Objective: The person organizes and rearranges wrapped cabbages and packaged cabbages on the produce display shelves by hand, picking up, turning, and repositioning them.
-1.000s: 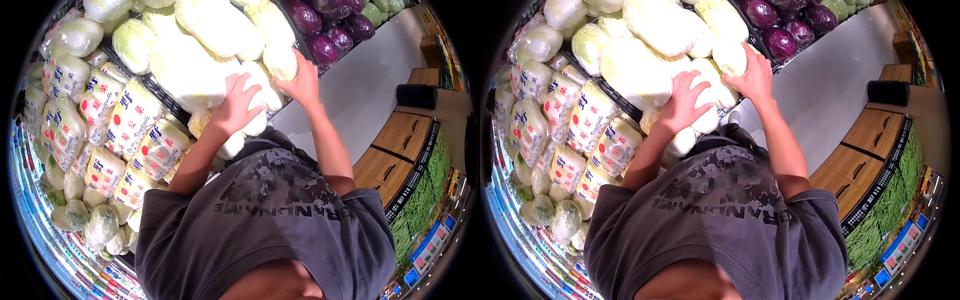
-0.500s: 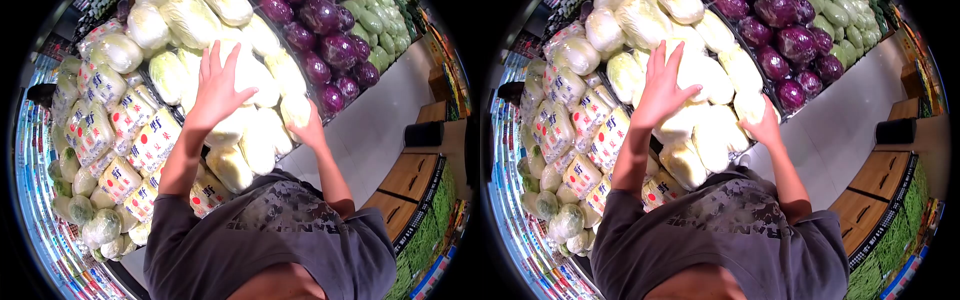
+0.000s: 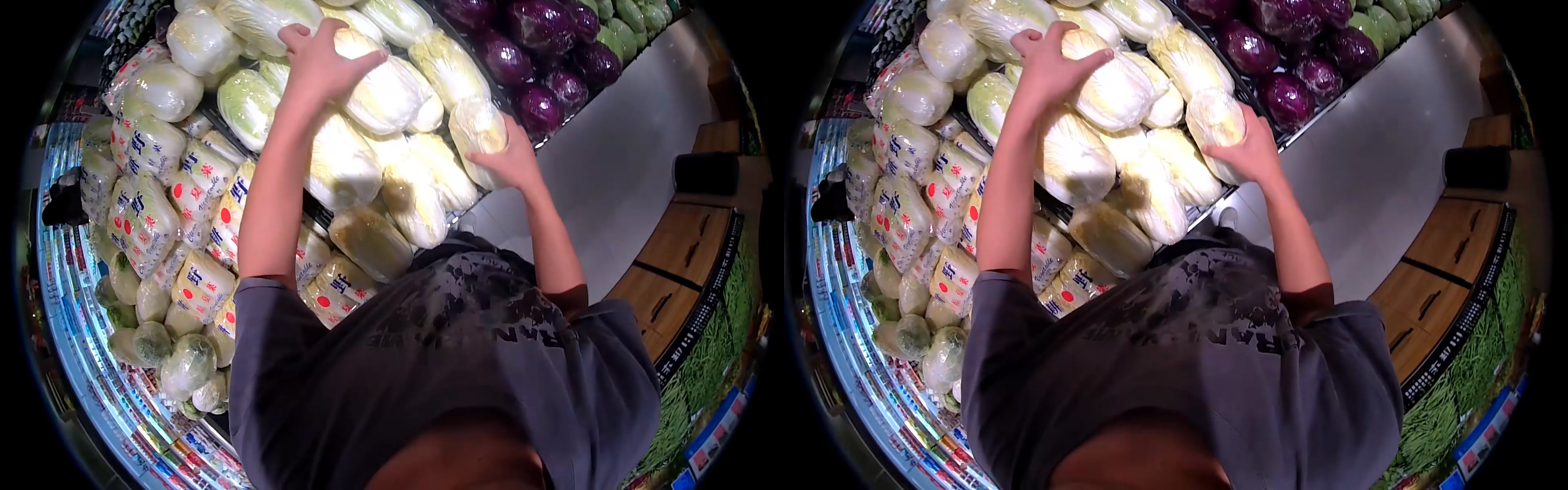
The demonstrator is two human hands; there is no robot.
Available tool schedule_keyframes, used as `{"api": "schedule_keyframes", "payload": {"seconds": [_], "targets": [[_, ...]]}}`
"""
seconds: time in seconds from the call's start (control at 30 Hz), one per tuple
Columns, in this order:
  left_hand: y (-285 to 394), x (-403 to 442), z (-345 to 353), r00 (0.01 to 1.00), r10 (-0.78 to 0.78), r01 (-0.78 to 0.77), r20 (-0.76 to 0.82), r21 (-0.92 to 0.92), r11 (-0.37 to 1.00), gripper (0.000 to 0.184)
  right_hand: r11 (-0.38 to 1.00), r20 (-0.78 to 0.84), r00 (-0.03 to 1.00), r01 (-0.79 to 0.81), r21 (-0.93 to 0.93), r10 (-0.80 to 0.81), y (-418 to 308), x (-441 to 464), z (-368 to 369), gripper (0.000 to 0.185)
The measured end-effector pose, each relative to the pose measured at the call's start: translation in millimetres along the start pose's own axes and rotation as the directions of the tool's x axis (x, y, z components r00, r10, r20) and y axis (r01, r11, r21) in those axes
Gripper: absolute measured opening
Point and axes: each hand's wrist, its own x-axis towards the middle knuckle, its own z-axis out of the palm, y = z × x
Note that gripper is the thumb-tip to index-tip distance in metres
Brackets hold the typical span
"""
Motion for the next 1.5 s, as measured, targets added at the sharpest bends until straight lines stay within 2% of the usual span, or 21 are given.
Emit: {"api": "schedule_keyframes", "payload": {"seconds": [0.03, 0.07, 0.1, 0.13, 0.2, 0.3, 0.37, 0.4, 0.47, 0.57, 0.63, 0.73, 0.87, 1.0, 1.07, 1.1, 1.17, 1.27, 1.33, 1.43, 1.5], "targets": [[3, -3, 3, 1.0, -0.005, 0.005, 0.025, 0.001, 1.0, 0.085, 0.999, 0.007, 0.999, -0.039, -0.023, 0.039, -1, 1, -1, 0.1], [6, -4, 4, 0.997, 0.074, -0.072, -0.037, 0.05, 0.996, 0.083, 0.998, 0.012, 0.998, -0.054, -0.019, 0.054, 2, 2, -1, 0.1], [10, -5, 3, 0.983, 0.158, -0.147, -0.097, 0.105, 0.983, 0.082, 0.999, -0.004, 1.0, -0.005, -0.032, 0.005, 4, 2, 0, 0.093], [27, -11, -6, 0.983, 0.159, -0.149, -0.09, 0.109, 0.983, 0.082, 0.998, -0.022, 0.999, 0.048, -0.046, -0.049, 6, 3, 1, 0.086], [61, -33, -18, 0.993, 0.095, -0.107, -0.072, -0.188, 0.976, 0.085, 0.999, -0.02, 0.999, 0.045, -0.029, -0.046, 10, 2, 3, 0.087], [25, -14, 2, 0.989, 0.142, -0.146, -0.047, -0.108, 0.983, 0.079, 1.0, -0.025, 1.0, 0.012, 0.023, -0.012, 10, 0, 3, 0.085], [26, -15, 4, 0.99, 0.139, -0.139, -0.008, -0.04, 0.989, 0.08, 0.961, 0.004, 0.999, -0.039, 0.275, 0.039, 1, -3, -4, 0.096], [27, -18, 6, 0.988, 0.144, -0.147, -0.048, -0.056, 0.988, 0.077, 0.959, 0.003, 0.999, -0.04, 0.28, 0.04, -2, -5, -10, 0.096], [29, -21, 3, 0.984, 0.156, -0.162, -0.082, -0.065, 0.985, 0.075, 0.895, -0.029, 0.992, -0.1, 0.435, 0.125, -10, -7, -23, 0.089], [35, -23, 1, 0.989, 0.146, -0.146, -0.013, -0.138, 0.98, 0.071, 0.896, -0.074, 0.988, -0.091, 0.435, 0.136, -5, -5, -46, 0.087], [40, -26, 3, 0.971, 0.222, -0.228, -0.087, -0.063, 0.972, 0.066, 0.892, -0.114, 0.986, -0.058, 0.449, 0.122, -4, -7, -61, 0.087], [55, -38, 3, 0.944, 0.321, -0.326, -0.081, -0.049, 0.944, 0.063, 0.903, -0.15, 0.982, -0.043, 0.427, 0.118, 2, -14, -80, 0.086], [87, -53, 1, 0.911, 0.402, -0.409, -0.094, -0.075, 0.909, 0.06, 0.904, -0.167, 0.967, -0.109, 0.413, 0.193, 16, -30, -94, 0.085], [112, -55, 14, 0.903, 0.425, -0.427, -0.059, -0.207, 0.88, 0.06, 0.874, -0.165, 0.956, -0.14, 0.465, 0.241, 23, -43, -96, 0.085], [112, -53, 37, 0.911, 0.412, -0.404, -0.016, -0.232, 0.885, 0.061, 0.848, -0.182, 0.945, -0.145, 0.51, 0.271, 25, -45, -94, 0.084], [110, -53, 53, 0.943, 0.321, -0.272, 0.087, -0.356, 0.894, 0.063, 0.845, -0.189, 0.944, -0.141, 0.515, 0.272, 27, -45, -94, 0.084], [94, -51, 94, 0.934, 0.19, 0.011, 0.303, -0.555, 0.832, 0.065, 0.826, -0.18, 0.947, -0.127, 0.55, 0.266, 31, -47, -95, 0.086], [91, -54, 120, 0.941, 0.193, -0.042, 0.278, -0.469, 0.882, 0.065, 0.806, -0.14, 0.952, -0.148, 0.573, 0.274, 32, -49, -99, 0.087], [82, -52, 139, 0.94, 0.175, -0.014, 0.294, -0.479, 0.878, 0.063, 0.814, -0.136, 0.952, -0.154, 0.561, 0.274, 36, -49, -100, 0.089], [74, -47, 153, 0.95, 0.071, 0.129, 0.303, -0.589, 0.798, 0.061, 0.831, -0.115, 0.967, -0.13, 0.541, 0.227, 43, -45, -96, 0.09], [79, -46, 158, 0.941, 0.079, 0.139, 0.33, -0.588, 0.797, 0.059, 0.844, -0.079, 0.97, -0.157, 0.512, 0.228, 42, -43, -96, 0.091]]}}
